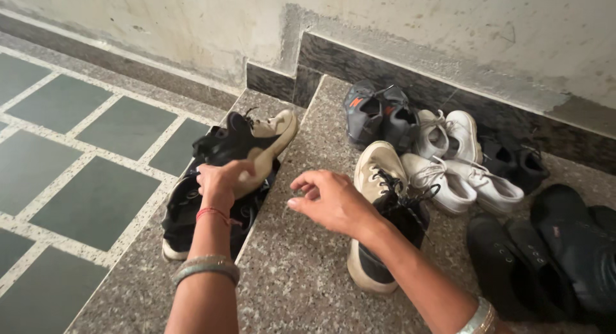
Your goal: The person threads black shoelaces through the eyelets of a black shoe and ties them. They then repeat the process on a second black shoe, tying the laces and placing the finished pair with other shoes on the floor.
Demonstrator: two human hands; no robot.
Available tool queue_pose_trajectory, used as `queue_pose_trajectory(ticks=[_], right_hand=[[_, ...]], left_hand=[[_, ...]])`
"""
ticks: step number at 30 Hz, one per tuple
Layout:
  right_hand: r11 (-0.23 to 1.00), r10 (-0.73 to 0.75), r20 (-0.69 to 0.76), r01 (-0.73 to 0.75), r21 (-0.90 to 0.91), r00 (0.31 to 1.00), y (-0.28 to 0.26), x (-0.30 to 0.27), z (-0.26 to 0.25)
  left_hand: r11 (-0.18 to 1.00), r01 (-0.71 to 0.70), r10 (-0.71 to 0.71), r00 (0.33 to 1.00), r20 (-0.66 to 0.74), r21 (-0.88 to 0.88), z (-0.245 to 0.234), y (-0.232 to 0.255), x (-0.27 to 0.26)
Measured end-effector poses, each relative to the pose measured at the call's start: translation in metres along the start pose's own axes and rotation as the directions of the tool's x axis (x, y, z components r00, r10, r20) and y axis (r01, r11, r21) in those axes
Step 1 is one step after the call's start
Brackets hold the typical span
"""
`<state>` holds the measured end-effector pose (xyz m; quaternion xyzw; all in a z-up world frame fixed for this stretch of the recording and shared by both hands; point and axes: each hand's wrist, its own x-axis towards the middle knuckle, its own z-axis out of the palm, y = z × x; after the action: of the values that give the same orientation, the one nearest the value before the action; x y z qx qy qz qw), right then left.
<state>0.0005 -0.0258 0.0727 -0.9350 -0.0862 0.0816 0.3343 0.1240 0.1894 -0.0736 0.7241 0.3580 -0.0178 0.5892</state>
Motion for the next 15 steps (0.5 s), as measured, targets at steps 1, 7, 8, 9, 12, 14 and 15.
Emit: queue_pose_trajectory(ticks=[1,7,8,9,12,14,15], right_hand=[[1.0,0.007,-0.001,-0.007,0.008,1.0,0.0,0.0,0.001],[1.0,0.005,0.005,-0.005,0.016,1.0,0.007,-0.008,0.008],[1.0,0.0,0.006,0.0,0.026,1.0,0.008,-0.01,0.009],[0.999,-0.004,0.005,0.004,0.036,1.0,0.01,-0.011,0.008],[0.989,0.066,-0.001,-0.065,0.131,0.998,0.012,-0.016,0.001],[0.993,0.064,-0.055,-0.058,0.101,0.996,0.014,-0.008,-0.003],[0.994,0.066,-0.08,-0.059,0.093,0.995,0.015,-0.008,-0.002]], left_hand=[[1.0,-0.026,0.026,1.0,-0.003,0.012,0.001,0.001,-0.006],[0.953,-0.302,0.3,0.953,-0.05,-0.027,0.03,0.011,-0.032],[0.937,-0.334,0.341,0.938,-0.063,0.105,0.032,0.014,-0.034],[0.927,-0.368,0.374,0.924,-0.08,0.076,0.033,0.015,-0.037],[0.854,-0.52,0.518,0.843,-0.144,0.032,0.029,0.009,-0.052],[0.738,-0.672,0.669,0.716,-0.197,0.062,0.021,-0.003,-0.066],[0.691,-0.719,0.715,0.664,-0.221,0.077,0.018,-0.009,-0.075]])
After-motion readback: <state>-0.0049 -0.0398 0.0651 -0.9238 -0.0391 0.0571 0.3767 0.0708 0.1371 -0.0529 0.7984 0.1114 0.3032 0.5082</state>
